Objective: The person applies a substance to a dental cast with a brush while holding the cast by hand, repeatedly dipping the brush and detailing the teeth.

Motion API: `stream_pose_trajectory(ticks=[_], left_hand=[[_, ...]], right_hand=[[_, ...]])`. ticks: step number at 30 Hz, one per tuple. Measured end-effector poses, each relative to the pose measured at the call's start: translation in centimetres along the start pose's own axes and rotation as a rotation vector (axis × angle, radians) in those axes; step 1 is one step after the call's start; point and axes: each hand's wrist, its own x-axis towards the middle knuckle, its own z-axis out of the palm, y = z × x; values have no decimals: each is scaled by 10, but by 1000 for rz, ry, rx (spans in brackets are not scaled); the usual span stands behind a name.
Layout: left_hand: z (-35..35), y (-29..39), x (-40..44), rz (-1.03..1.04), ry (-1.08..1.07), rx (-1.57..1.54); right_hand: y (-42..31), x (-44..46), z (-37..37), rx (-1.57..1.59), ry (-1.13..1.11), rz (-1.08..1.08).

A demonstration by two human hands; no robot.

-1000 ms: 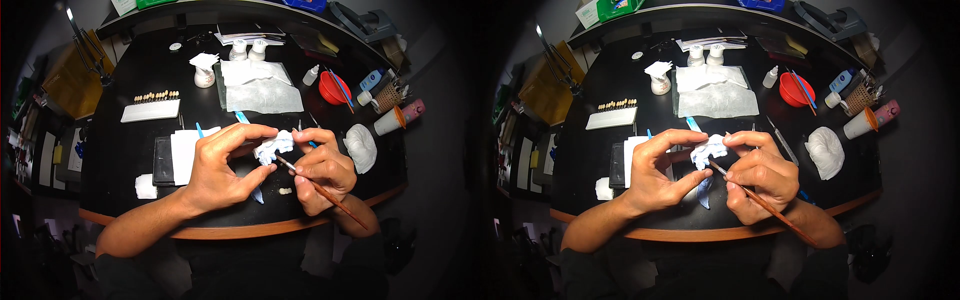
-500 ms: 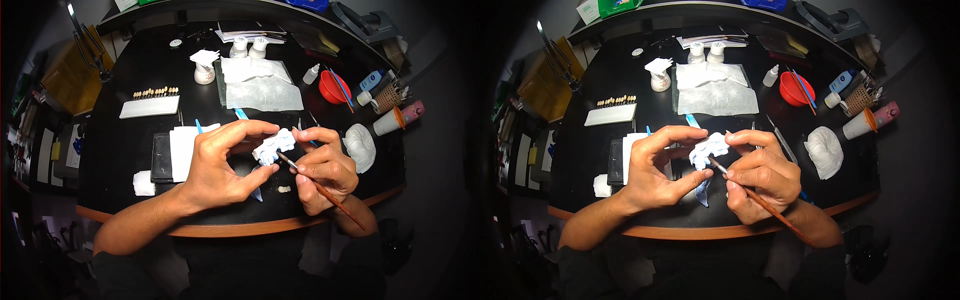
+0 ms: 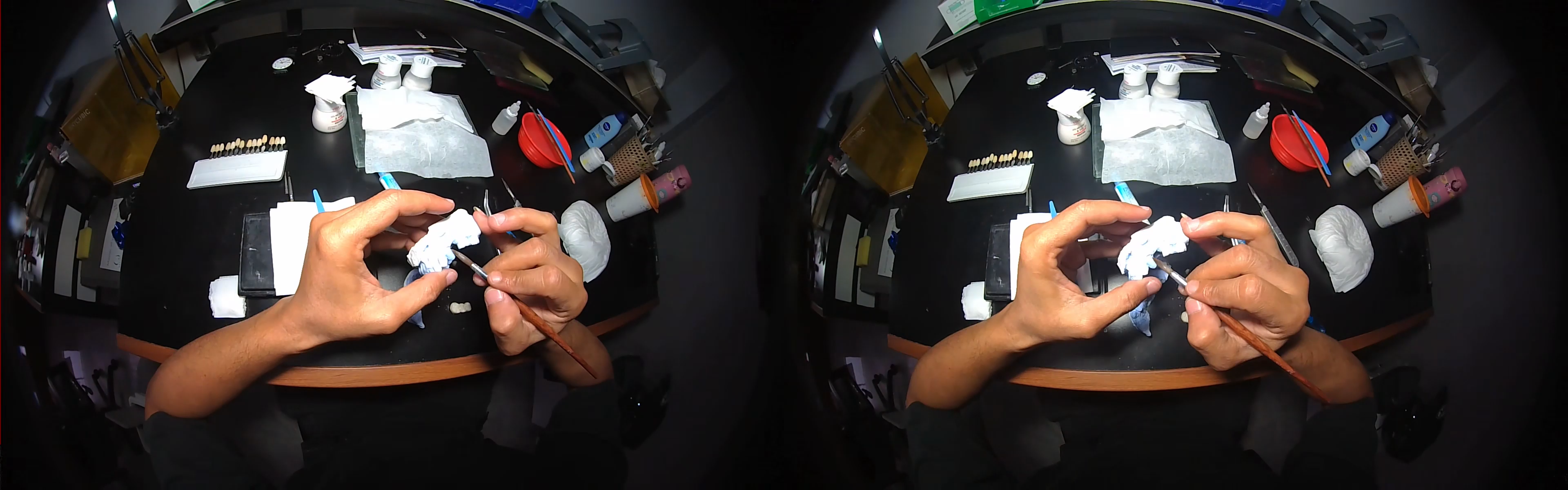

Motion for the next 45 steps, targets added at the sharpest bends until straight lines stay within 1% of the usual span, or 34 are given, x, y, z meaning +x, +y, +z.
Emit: stream_pose_trajectory(ticks=[8,12,15,18,23,45], left_hand=[[-2,-2,0,28,-2,45],[-2,-1,0,19,-11,38],[-1,-2,1,29,-5,35],[-2,-2,1,26,-10,30],[-1,0,0,-15,-3,-10],[-1,-1,0,-8,-7,-24]], right_hand=[[0,1,1,-18,4,-1],[-1,2,1,-18,17,12],[1,1,-1,-19,-26,-12],[0,0,1,-5,18,-5],[-1,0,2,-4,9,-14],[-7,0,3,3,2,-4]])
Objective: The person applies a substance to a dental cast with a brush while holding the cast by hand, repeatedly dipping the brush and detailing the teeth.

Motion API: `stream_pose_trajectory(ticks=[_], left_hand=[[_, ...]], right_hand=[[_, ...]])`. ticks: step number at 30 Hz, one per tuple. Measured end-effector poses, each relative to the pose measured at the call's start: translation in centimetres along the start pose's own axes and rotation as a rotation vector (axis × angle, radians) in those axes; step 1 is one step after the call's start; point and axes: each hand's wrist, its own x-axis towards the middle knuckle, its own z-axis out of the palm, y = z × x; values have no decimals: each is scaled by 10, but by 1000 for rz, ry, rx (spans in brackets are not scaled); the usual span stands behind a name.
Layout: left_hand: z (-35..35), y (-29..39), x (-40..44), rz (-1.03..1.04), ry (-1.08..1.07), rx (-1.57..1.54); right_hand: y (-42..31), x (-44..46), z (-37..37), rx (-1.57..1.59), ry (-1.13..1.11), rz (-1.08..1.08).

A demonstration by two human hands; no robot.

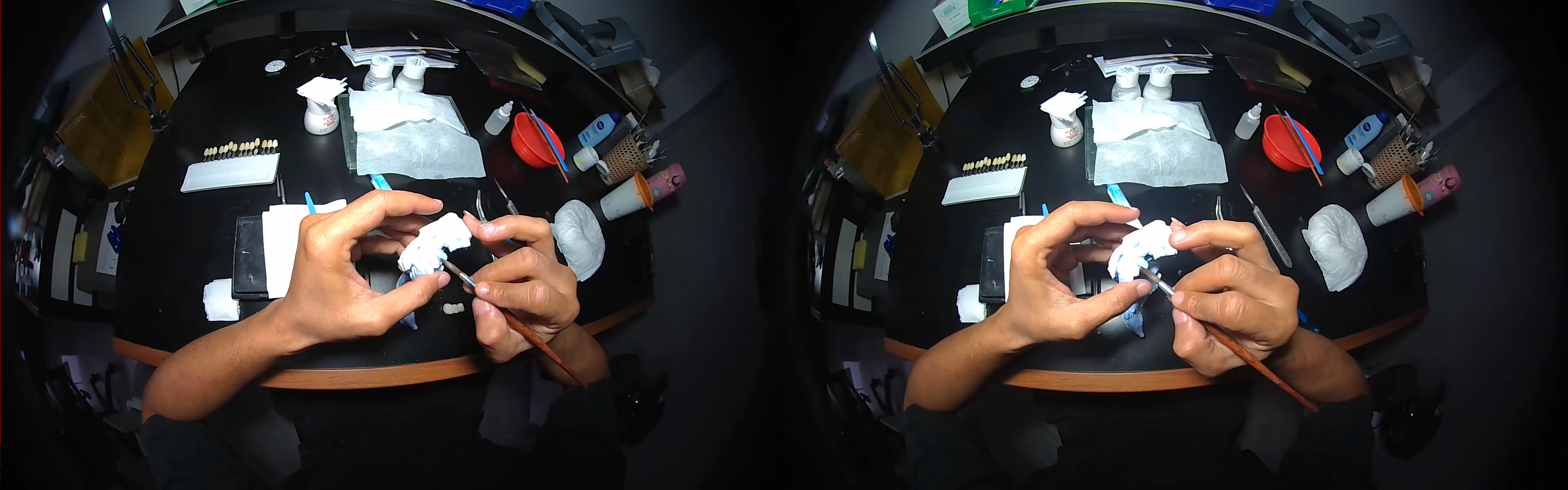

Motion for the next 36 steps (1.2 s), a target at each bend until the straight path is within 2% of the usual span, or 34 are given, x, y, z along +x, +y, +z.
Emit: stream_pose_trajectory(ticks=[21,36], left_hand=[[4,0,1,37,48,-49],[4,0,1,33,43,-61]], right_hand=[[0,1,0,-76,-17,-29],[-2,0,0,21,23,-15]])
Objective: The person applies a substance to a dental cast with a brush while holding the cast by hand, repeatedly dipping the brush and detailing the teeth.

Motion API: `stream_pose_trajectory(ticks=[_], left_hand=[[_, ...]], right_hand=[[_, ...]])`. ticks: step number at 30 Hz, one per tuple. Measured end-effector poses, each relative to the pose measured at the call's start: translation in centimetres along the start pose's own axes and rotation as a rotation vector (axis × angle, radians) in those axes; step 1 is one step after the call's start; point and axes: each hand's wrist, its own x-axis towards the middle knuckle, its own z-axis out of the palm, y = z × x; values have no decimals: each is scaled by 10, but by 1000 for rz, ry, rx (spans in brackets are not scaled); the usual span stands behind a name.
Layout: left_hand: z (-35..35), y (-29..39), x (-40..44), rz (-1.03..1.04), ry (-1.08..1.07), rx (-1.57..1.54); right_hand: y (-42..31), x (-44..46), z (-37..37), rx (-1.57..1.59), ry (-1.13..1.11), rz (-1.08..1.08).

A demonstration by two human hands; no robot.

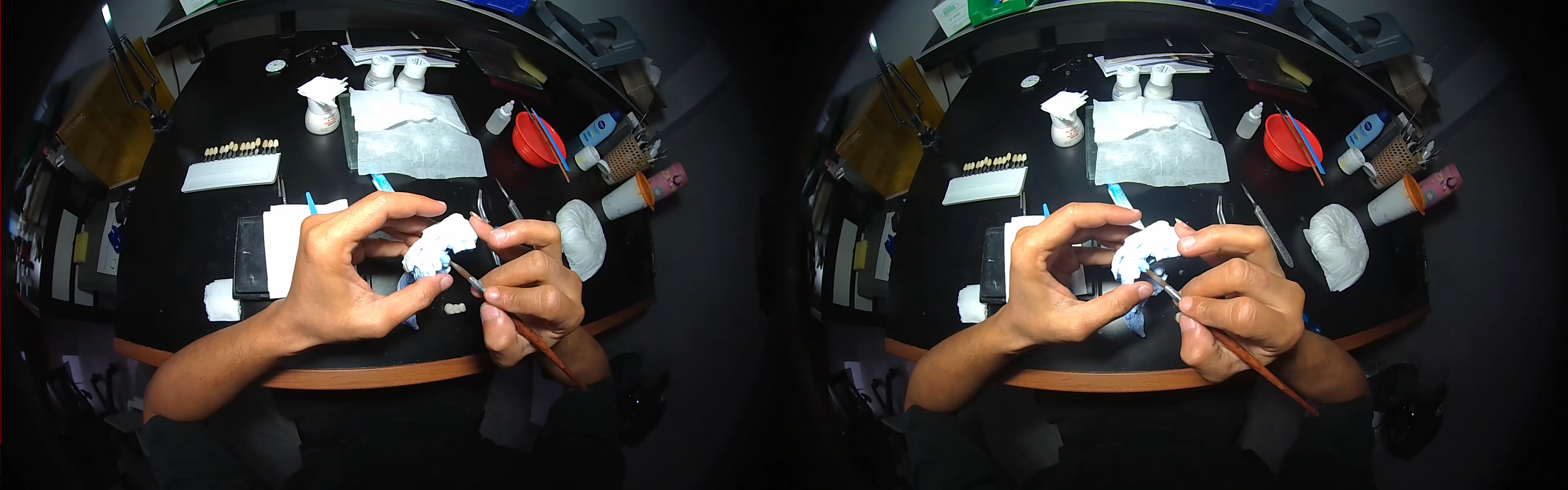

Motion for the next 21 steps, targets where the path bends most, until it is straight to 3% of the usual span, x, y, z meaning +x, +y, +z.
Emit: stream_pose_trajectory(ticks=[21], left_hand=[[-4,-2,1,-3,-61,32]], right_hand=[[3,1,-2,-36,-27,4]])
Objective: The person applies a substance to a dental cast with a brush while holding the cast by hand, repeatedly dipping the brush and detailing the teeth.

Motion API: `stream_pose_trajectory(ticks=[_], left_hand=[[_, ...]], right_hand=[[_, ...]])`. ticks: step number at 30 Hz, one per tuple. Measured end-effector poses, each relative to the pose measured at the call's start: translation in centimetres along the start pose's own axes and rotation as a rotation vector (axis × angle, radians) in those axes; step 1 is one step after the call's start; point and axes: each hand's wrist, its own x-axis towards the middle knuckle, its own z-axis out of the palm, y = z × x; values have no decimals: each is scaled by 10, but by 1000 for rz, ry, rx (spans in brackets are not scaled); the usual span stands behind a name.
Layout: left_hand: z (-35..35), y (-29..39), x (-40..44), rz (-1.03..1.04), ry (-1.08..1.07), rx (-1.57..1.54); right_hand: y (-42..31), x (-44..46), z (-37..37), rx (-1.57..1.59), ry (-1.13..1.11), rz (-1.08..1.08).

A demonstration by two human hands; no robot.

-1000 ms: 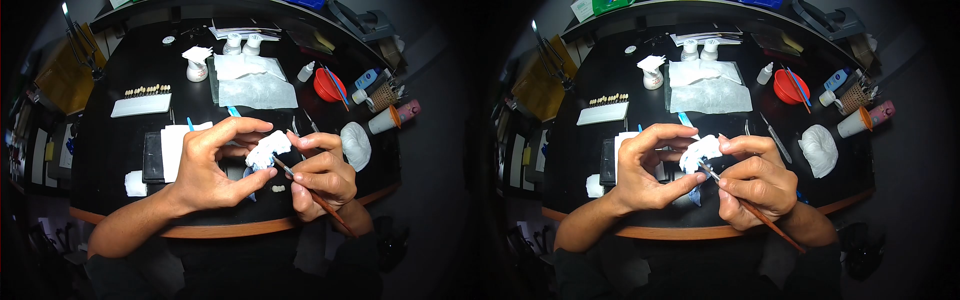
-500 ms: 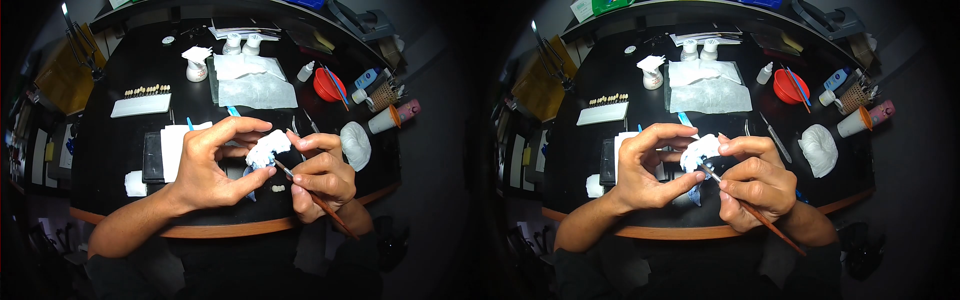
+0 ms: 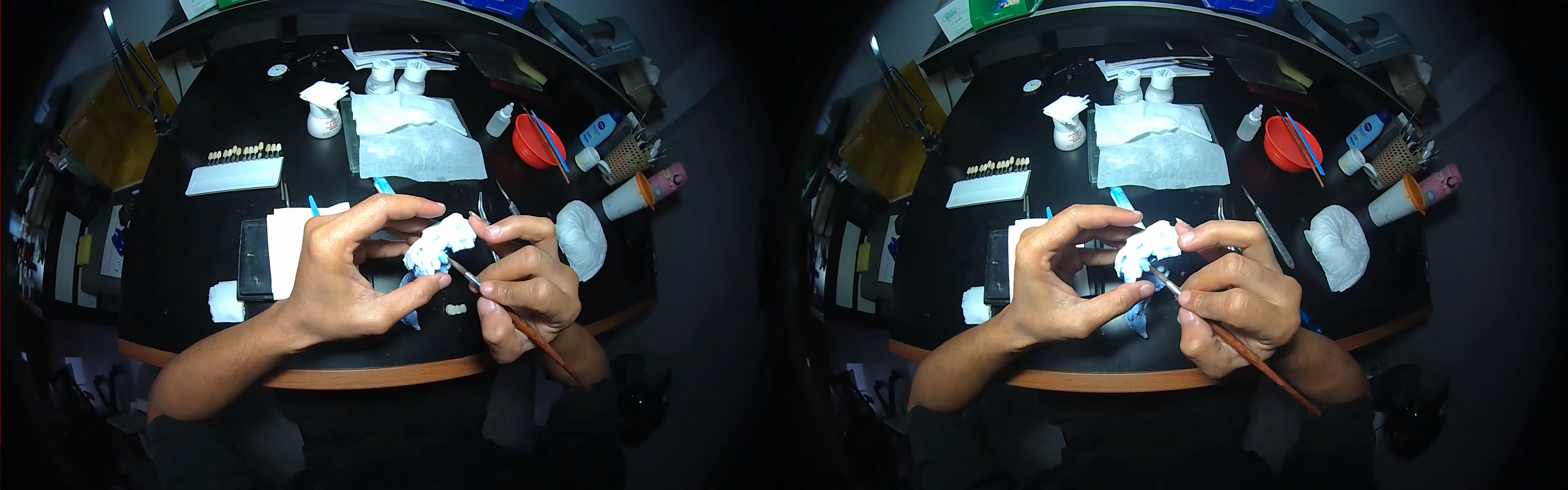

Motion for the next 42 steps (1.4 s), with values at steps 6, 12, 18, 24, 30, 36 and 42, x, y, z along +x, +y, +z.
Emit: stream_pose_trajectory(ticks=[6,12,18,24,30,36,42], left_hand=[[0,0,0,10,-5,10],[0,-1,0,15,-7,17],[-1,-1,0,31,-9,33],[-1,-2,0,35,-10,22],[0,-3,0,42,-4,30],[-2,-5,0,61,-12,40],[-2,-4,0,65,-7,57]], right_hand=[[4,-2,1,29,48,-12],[3,-1,1,15,29,-5],[4,-1,-1,4,10,3],[3,0,-3,-6,-11,-4],[4,-1,-1,8,21,0],[5,-2,-2,21,3,18],[7,-1,-2,28,3,34]])
